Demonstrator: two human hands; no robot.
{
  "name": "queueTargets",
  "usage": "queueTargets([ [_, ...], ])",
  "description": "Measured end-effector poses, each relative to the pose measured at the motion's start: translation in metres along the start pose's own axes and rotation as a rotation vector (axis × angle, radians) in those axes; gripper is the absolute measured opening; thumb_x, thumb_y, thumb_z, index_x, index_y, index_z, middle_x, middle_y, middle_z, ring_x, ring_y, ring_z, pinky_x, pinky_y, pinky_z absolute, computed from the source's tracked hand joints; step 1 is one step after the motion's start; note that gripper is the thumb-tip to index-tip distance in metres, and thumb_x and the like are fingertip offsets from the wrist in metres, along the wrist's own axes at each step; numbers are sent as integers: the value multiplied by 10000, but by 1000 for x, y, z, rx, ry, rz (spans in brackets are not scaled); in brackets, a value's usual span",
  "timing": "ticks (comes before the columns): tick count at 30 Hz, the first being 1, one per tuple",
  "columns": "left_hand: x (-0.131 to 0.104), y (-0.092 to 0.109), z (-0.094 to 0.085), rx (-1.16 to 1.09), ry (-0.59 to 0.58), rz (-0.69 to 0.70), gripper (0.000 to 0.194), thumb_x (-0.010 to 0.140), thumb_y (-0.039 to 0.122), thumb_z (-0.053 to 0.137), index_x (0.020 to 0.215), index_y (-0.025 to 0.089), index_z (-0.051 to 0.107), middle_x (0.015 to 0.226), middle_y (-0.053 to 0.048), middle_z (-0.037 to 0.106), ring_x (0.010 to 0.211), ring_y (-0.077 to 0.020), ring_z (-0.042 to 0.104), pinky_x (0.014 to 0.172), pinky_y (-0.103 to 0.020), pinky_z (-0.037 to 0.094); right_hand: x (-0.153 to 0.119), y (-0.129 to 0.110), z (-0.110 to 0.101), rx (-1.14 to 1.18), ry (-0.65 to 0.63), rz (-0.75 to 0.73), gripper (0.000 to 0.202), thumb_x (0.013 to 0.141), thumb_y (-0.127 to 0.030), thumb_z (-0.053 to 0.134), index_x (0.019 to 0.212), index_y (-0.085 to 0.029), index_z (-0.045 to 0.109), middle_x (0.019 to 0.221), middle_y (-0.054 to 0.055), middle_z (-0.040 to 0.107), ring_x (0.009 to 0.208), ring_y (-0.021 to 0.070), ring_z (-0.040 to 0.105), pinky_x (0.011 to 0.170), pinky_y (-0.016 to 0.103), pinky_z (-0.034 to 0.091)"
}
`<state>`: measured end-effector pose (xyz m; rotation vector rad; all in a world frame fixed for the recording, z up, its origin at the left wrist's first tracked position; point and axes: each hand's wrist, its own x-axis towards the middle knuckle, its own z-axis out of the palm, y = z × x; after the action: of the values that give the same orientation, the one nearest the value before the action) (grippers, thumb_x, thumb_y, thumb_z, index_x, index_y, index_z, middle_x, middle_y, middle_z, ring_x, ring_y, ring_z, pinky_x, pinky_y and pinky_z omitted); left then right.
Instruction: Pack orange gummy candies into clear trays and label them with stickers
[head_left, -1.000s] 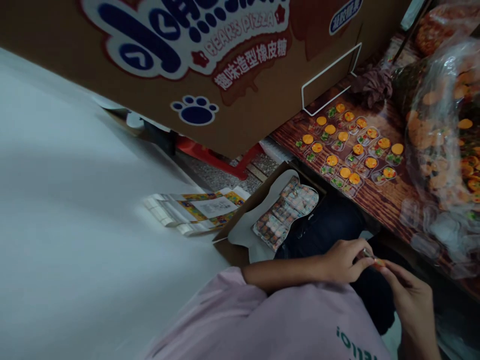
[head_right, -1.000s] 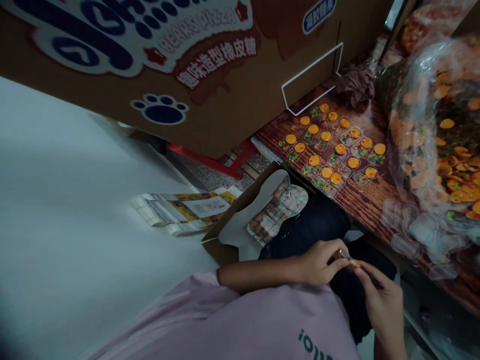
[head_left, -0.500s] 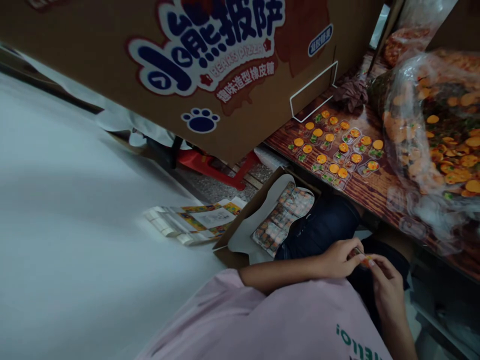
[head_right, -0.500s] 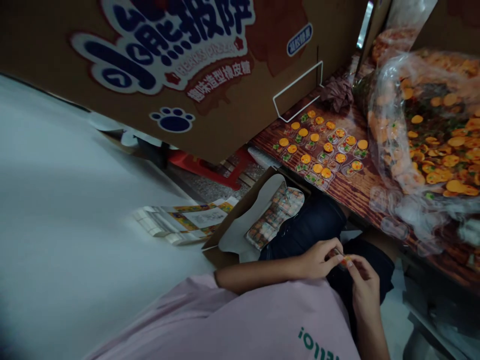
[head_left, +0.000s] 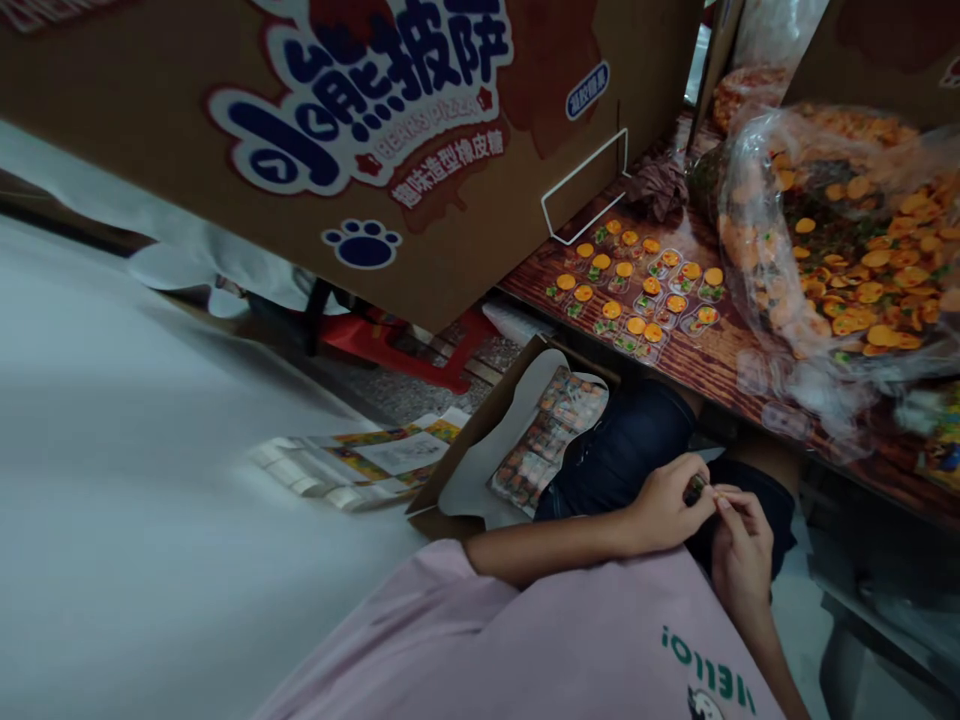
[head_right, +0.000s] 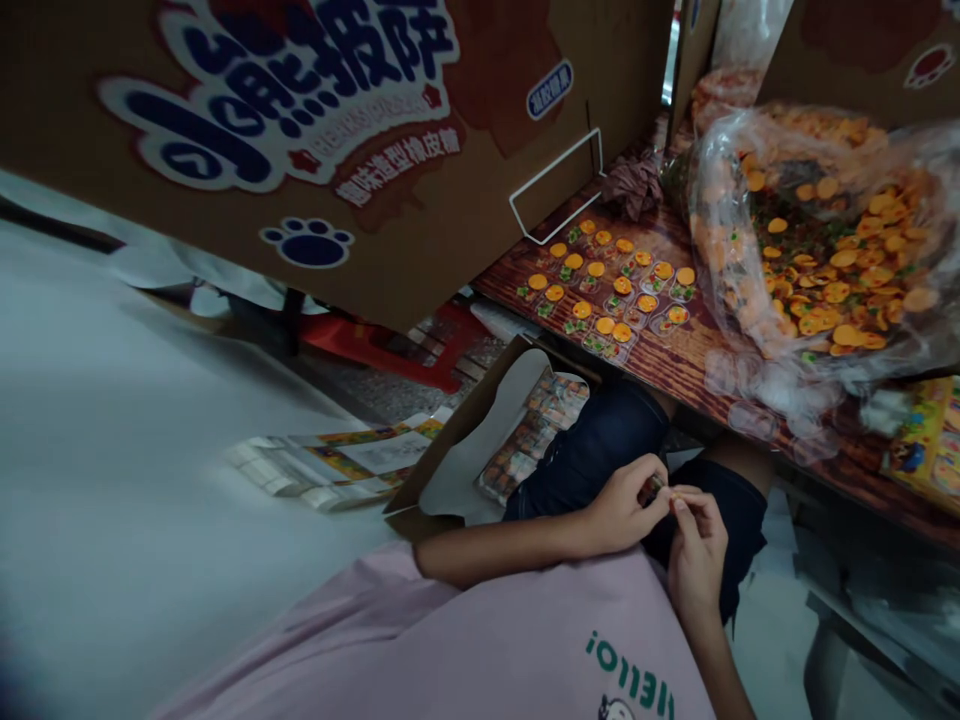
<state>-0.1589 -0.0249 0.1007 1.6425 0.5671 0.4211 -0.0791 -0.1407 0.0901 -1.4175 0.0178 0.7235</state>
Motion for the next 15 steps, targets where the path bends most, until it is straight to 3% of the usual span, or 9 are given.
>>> queueTargets([
  [4,-3,-5,6,-10,-28,-2,76,921,255,576,920,178,572,852,-2,584,735,-119,532,664,-239,405,-2,5,1,23,59,19,178,717,-301,818,771,-199,683,911,-1,699,883,147,642,842,284,493],
  [10,-3,-12,12,-202,-2,-103,189,972,360,575,963,173,550,784,16,567,668,-105,516,653,-228,428,-6,16,0,-173,113,-148,335,868,-500,732,1017,-202,695,994,36,723,928,185,669,890,350,533],
  [13,-3,-15,13,-197,5,-89,233,979,399,580,974,166,562,787,13,569,675,-103,507,665,-227,427,-3,15,-5,-327,109,-229,379,852,-519,754,1010,-176,724,993,69,736,923,207,676,874,362,543],
  [15,-3,-17,12,-184,-13,-88,250,978,411,582,983,162,571,774,16,566,662,-99,501,640,-220,410,1,11,-9,-285,128,-207,382,804,-518,800,969,-178,738,953,61,742,893,201,675,855,350,545],
])
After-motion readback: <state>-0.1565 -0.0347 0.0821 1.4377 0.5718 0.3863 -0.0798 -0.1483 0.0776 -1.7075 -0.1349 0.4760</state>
